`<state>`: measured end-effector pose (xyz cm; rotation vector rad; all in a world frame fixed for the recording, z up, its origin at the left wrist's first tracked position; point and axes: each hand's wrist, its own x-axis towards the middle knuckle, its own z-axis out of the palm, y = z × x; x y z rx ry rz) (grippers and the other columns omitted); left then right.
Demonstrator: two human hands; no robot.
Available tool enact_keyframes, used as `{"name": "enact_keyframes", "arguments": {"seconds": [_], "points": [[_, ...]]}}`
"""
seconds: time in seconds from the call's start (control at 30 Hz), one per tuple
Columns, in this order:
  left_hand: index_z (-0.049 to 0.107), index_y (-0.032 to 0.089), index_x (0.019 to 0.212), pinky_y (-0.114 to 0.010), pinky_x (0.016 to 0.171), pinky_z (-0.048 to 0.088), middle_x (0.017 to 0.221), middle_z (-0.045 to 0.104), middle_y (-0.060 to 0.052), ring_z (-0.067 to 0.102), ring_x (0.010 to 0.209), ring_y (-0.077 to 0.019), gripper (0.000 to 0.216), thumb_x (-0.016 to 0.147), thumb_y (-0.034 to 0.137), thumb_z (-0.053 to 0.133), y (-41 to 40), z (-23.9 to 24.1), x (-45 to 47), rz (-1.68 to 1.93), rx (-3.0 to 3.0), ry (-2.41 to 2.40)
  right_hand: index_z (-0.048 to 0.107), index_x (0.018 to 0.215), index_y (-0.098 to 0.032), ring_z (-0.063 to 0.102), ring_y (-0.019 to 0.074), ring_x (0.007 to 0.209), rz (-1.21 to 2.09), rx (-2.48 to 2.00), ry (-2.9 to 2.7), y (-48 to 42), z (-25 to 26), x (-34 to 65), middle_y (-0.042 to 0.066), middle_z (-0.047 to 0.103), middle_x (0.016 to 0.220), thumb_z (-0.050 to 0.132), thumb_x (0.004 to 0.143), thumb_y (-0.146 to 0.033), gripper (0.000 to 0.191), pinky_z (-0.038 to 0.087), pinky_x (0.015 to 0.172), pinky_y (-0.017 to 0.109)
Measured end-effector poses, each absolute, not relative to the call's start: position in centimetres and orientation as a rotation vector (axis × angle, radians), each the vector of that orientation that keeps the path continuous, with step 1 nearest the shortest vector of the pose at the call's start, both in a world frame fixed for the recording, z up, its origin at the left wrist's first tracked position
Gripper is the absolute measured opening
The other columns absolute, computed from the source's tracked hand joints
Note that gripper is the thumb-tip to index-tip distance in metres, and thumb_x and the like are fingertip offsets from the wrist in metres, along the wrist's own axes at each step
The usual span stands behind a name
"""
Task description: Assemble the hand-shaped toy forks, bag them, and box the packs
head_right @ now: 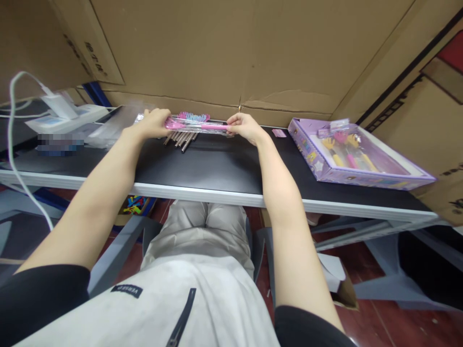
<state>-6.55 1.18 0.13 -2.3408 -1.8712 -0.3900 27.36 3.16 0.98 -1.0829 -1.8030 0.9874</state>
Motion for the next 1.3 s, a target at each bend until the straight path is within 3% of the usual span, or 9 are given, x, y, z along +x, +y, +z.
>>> {"name": "enact_keyframes", "arguments": {"seconds": [0.27,0.53,0.77,1.1,1.3], "points": [[0.068,0.016,0.129,-0.052,0.113,0.049,0.128,0.073,-0.020,0.065,0.134,-0.0436,0.044,0.091,0.038,0.063,1.6,-0.2,-6.9,-0.381,-2.332,-1.866,0.066,0.084,-0.017,0.069,0.0154,0.071,0.883,-1.064,-1.767,3.6,0.4,26.7,0.001,0.065,0.071,0.098,0.078,-0.014,0.032,0.070,0.081,0.035],[0.071,0.016,0.127,-0.044,0.104,0.054,0.118,0.077,-0.018,0.071,0.124,-0.0402,0.045,0.090,0.039,0.062,1.5,-0.1,-6.4,-0.398,-2.340,-1.855,0.071,0.092,-0.015,0.075,0.0156,0.071,0.964,-1.054,-1.731,2.9,0.5,26.2,0.002,0.069,0.070,0.102,0.079,-0.028,0.036,0.071,0.078,0.030],[0.072,0.015,0.122,-0.042,0.096,0.055,0.115,0.077,-0.018,0.073,0.112,-0.0381,0.040,0.087,0.032,0.060,1.8,-0.4,-6.5,-0.413,-2.351,-1.805,0.072,0.088,-0.016,0.072,0.0151,0.072,0.884,-1.101,-1.733,2.3,1.0,25.7,0.003,0.072,0.072,0.098,0.081,-0.021,0.027,0.068,0.077,0.030],[0.072,0.018,0.118,-0.040,0.093,0.054,0.110,0.076,-0.015,0.072,0.109,-0.0355,0.035,0.086,0.030,0.063,2.5,-0.8,-7.2,-0.453,-2.368,-1.799,0.074,0.096,-0.016,0.073,0.0139,0.078,0.863,-1.114,-1.813,1.8,1.7,26.1,0.007,0.080,0.087,0.087,0.092,-0.018,0.014,0.066,0.080,0.029],[0.073,0.019,0.115,-0.040,0.093,0.052,0.110,0.077,-0.015,0.073,0.110,-0.0361,0.032,0.086,0.029,0.062,2.1,-0.6,-6.6,-0.436,-2.368,-1.795,0.074,0.092,-0.016,0.070,0.0141,0.075,0.787,-1.106,-1.859,2.2,1.3,26.3,0.007,0.079,0.086,0.086,0.090,-0.014,0.013,0.065,0.084,0.032]]}}
